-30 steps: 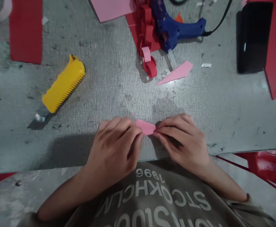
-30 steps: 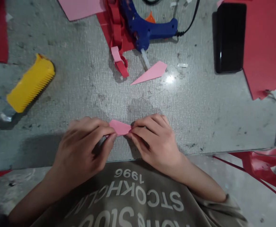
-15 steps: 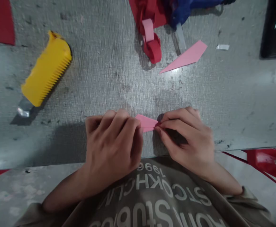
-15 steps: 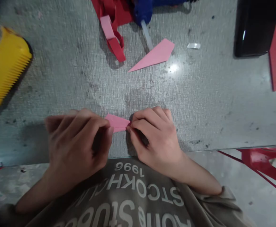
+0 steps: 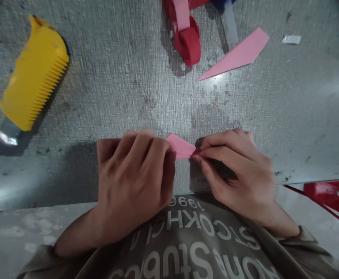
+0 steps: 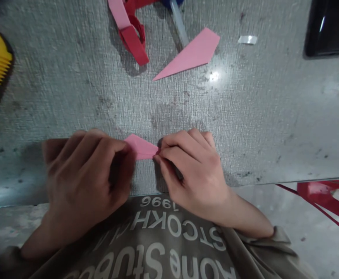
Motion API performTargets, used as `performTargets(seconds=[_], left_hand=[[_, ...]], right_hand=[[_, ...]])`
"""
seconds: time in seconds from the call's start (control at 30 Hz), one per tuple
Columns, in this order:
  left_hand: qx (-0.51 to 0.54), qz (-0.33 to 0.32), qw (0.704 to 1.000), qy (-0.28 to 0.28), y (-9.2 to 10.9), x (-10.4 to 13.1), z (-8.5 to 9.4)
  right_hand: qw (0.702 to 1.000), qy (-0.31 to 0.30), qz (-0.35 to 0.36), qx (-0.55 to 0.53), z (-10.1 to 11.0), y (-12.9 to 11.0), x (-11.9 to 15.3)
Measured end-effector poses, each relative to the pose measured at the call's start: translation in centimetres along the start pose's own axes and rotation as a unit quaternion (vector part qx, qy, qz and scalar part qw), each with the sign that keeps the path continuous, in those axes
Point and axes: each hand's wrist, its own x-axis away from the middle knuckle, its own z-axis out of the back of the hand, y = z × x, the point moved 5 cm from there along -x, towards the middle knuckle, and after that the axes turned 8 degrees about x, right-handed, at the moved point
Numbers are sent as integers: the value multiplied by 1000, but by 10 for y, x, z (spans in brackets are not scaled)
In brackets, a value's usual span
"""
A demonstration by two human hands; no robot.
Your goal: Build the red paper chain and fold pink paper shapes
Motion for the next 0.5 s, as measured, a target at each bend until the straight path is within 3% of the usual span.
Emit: performTargets(seconds=[0.5], left_hand=[[-39, -13, 998, -44, 2, -6, 0]], right_hand=[[1000, -2, -7, -13, 0, 0, -3]])
